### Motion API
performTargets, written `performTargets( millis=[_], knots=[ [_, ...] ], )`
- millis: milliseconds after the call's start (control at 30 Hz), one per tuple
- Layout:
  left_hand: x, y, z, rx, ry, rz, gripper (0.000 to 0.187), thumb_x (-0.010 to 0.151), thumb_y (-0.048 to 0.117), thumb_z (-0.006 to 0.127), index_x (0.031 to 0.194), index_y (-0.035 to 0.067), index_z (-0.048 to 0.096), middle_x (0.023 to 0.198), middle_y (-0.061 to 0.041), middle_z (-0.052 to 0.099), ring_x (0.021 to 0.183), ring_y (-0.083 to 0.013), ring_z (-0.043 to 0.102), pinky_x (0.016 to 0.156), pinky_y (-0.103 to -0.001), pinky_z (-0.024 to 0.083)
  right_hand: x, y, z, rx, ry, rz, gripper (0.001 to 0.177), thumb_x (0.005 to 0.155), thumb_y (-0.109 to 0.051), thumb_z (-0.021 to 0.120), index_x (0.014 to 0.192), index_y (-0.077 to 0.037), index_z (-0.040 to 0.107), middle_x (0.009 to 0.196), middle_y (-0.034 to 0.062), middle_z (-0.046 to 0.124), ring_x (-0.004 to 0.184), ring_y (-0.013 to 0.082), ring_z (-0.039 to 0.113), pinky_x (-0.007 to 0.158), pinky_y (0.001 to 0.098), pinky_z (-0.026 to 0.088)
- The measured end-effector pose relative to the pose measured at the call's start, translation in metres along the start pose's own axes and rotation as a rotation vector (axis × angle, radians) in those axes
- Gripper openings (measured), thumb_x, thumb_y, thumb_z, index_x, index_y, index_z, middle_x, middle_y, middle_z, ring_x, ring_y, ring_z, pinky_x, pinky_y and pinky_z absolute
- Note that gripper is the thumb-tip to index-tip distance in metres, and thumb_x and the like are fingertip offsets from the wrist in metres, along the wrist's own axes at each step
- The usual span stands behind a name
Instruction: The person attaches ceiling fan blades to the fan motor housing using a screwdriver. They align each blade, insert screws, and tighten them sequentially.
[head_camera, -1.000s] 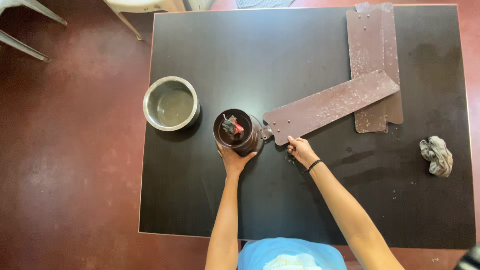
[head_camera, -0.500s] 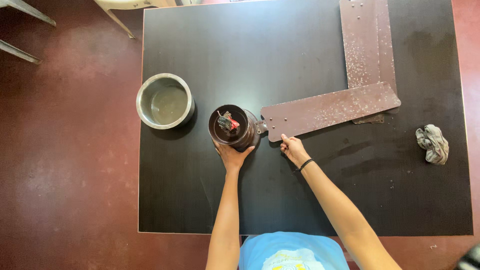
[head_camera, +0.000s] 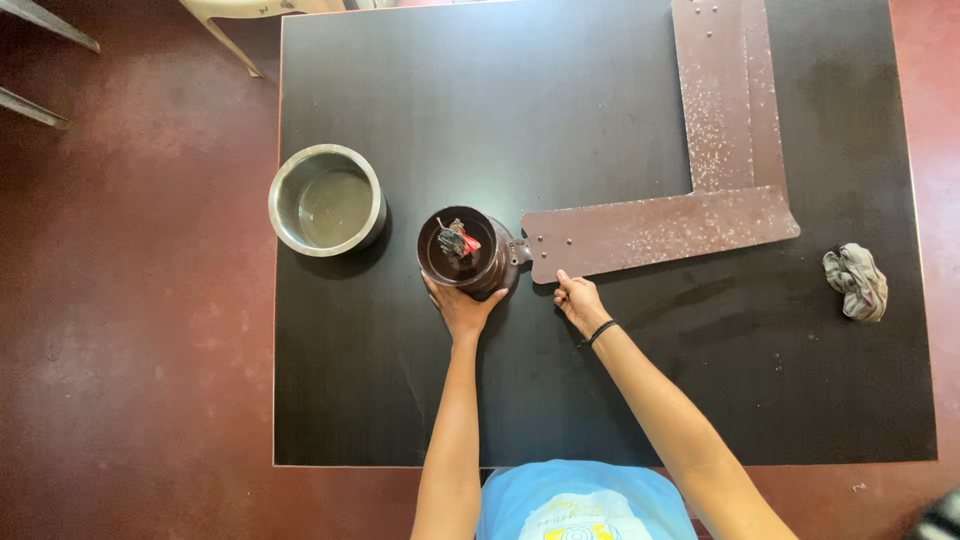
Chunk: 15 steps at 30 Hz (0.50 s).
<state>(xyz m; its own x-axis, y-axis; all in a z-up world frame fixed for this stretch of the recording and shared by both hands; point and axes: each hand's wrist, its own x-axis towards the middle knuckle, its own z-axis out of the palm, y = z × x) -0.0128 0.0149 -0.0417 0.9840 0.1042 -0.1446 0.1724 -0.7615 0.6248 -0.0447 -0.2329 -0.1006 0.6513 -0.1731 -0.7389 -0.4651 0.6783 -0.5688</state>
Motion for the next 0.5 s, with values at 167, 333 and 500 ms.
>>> performTargets(
  millis=[167,333,500],
  knots=[
    [0.001,-0.002,0.003,0.007,0.0,-0.008,0.155,0.057,0.076,0.087,0.161,0.001,0.0,0.167,-0.028,0.002,0.158,-0.0393,-0.008,0.127,-0.056,0.006,-0.002,0.001,0.001,-0.008,0.001,-0.003,0.025,0.1,-0.02,0.068,0.087,-0.005,0.054,0.074,0.0024,0.05,0.061,0.0121,0.05,0.056,0.0279,0.047],
    [-0.001,-0.003,0.004,-0.019,0.014,-0.049,0.158,0.054,0.076,0.087,0.16,0.001,-0.003,0.166,-0.03,-0.003,0.158,-0.0381,-0.006,0.127,-0.054,0.009,-0.004,0.002,0.007,0.013,0.027,-0.012,0.025,0.099,-0.02,0.069,0.086,-0.005,0.053,0.073,0.0021,0.049,0.06,0.0121,0.049,0.055,0.0281,0.046],
    [0.005,-0.001,0.005,0.013,-0.025,-0.101,0.158,0.053,0.076,0.088,0.16,0.004,-0.004,0.166,-0.028,-0.005,0.156,-0.0377,-0.004,0.127,-0.053,0.009,-0.007,-0.002,0.006,-0.006,-0.005,0.015,0.025,0.1,-0.02,0.067,0.084,-0.006,0.054,0.073,0.0013,0.048,0.06,0.0113,0.049,0.055,0.0275,0.046]
  ],
)
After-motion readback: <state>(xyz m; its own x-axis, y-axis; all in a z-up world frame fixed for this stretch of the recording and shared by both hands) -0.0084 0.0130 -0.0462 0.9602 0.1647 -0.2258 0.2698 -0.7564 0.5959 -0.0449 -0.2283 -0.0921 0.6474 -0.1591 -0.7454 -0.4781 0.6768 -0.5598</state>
